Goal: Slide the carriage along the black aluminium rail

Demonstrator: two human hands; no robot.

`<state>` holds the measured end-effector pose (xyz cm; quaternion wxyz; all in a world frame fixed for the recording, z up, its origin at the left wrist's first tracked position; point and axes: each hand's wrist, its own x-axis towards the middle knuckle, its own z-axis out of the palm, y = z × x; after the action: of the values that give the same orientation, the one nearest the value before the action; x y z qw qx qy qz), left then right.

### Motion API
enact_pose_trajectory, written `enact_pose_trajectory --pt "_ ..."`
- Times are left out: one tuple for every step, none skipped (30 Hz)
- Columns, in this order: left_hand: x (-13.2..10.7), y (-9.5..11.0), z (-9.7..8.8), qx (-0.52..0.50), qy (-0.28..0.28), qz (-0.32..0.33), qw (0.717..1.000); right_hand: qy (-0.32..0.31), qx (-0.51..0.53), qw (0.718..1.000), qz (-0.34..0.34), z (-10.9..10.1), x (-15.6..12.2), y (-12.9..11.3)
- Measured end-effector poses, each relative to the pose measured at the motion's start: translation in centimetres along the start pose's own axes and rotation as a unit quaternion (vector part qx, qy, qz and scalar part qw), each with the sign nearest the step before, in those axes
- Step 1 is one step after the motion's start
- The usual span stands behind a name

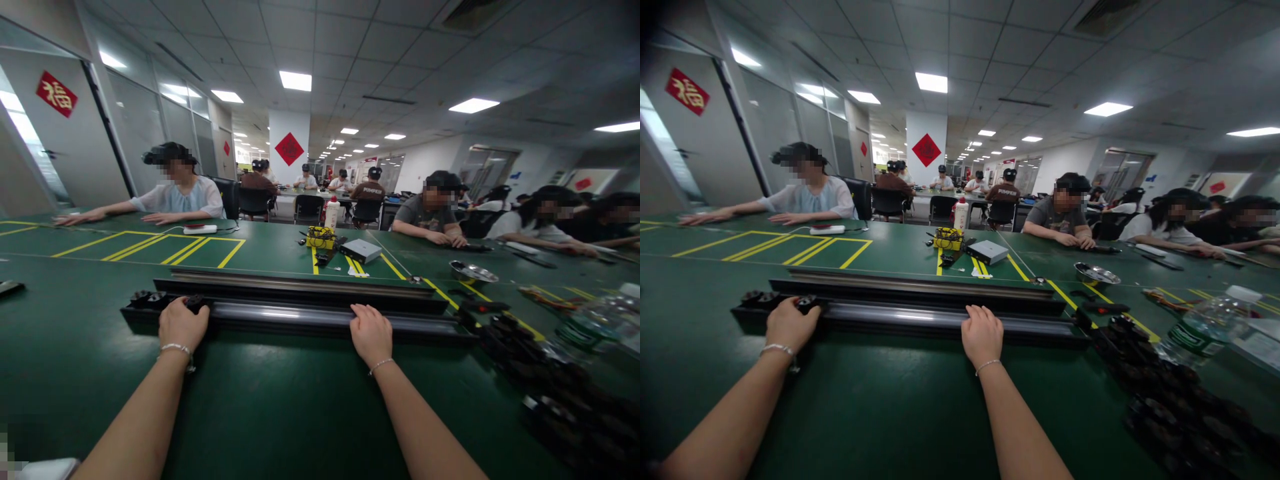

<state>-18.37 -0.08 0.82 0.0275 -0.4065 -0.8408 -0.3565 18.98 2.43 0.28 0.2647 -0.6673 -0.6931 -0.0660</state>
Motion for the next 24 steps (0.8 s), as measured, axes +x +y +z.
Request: enact_pose_trajectory --pt "-0.1 -0.1 0.0 0.007 0.005 -0.001 1.000 -0.001 0.001 1.000 -0.001 0.0 0.0 0.0" --pt "-0.3 -0.3 -0.1 0.014 0.006 -0.002 1.000 -0.002 0.001 1.000 -0.001 0.0 0.0 0.0" --pt "-0.4 -0.5 -0.2 0.020 0.003 -0.001 1.000 -0.003 0.000 1.000 0.000 0.0 0.1 0.0" --pt "-0.5 -0.7 -0.3 0.022 -0.002 -0.001 1.000 -0.005 -0.001 1.000 0.002 0.0 0.1 0.0" --pt "-0.6 -1.0 -0.4 0.022 -0.007 -0.001 1.000 -0.008 -0.002 1.000 0.003 0.0 0.1 0.0" --pt "-0.8 -1.2 -0.5 0.023 -0.012 0.003 1.000 -0.011 -0.002 1.000 0.004 -0.1 0.1 0.0" --pt "-0.9 -1.5 -0.6 0.024 -0.013 0.009 1.000 -0.016 -0.003 1.000 0.004 -0.1 0.1 0.0" --pt "-1.0 -1.7 -0.7 0.027 -0.012 0.019 0.999 -0.018 -0.004 1.000 0.004 -0.2 0.1 0.0" --pt "-1.2 -1.8 -0.7 0.035 -0.014 0.038 0.999 -0.020 -0.005 1.000 0.003 -0.2 0.0 0.0" --pt "-1.3 -1.9 -0.6 0.048 -0.012 0.065 0.997 -0.021 -0.007 1.000 0.001 -0.3 0.0 -0.1" --pt "-1.5 -1.9 -0.5 0.063 -0.015 0.090 0.994 -0.020 -0.008 1.000 0.000 -0.4 0.0 -0.1" --pt "-1.7 -1.8 -0.4 0.074 -0.019 0.113 0.991 -0.020 -0.009 1.000 -0.002 -0.4 0.0 -0.1" --pt "-1.8 -1.7 -0.3 0.086 -0.029 0.133 0.987 -0.021 -0.011 1.000 -0.002 -0.5 0.0 -0.1" --pt "-2.0 -1.6 -0.2 0.101 -0.040 0.142 0.984 -0.023 -0.013 1.000 -0.002 -0.5 0.0 -0.1" --pt "-2.2 -1.4 0.0 0.115 -0.047 0.135 0.983 -0.025 -0.015 1.000 0.000 -0.5 0.1 -0.1" --pt "-2.3 -1.2 0.1 0.124 -0.052 0.112 0.985 -0.028 -0.016 0.999 0.001 -0.5 0.1 -0.1" --pt "-2.4 -1.1 0.2 0.130 -0.056 0.088 0.986 -0.029 -0.017 0.999 0.003 -0.5 0.1 -0.1" --pt "-2.5 -0.9 0.3 0.134 -0.054 0.071 0.987 -0.029 -0.017 0.999 0.003 -0.4 0.1 -0.1" --pt "-2.5 -0.8 0.3 0.139 -0.055 0.063 0.987 -0.027 -0.017 0.999 0.003 -0.4 0.1 0.0" --pt "-2.6 -0.7 0.4 0.144 -0.057 0.059 0.986 -0.024 -0.016 1.000 0.001 -0.3 0.1 0.0" --pt "-2.6 -0.6 0.4 0.148 -0.059 0.060 0.985 -0.020 -0.015 1.000 -0.001 -0.3 0.1 0.0" --pt "-2.5 -0.6 0.4 0.152 -0.062 0.063 0.984 -0.018 -0.014 1.000 -0.003 -0.2 0.1 0.1" --pt "-2.5 -0.6 0.4 0.154 -0.064 0.064 0.984 -0.016 -0.013 1.000 -0.004 -0.2 0.1 0.1" --pt "-2.5 -0.6 0.4 0.155 -0.064 0.066 0.984 -0.014 -0.011 1.000 -0.005 -0.2 0.1 0.1"
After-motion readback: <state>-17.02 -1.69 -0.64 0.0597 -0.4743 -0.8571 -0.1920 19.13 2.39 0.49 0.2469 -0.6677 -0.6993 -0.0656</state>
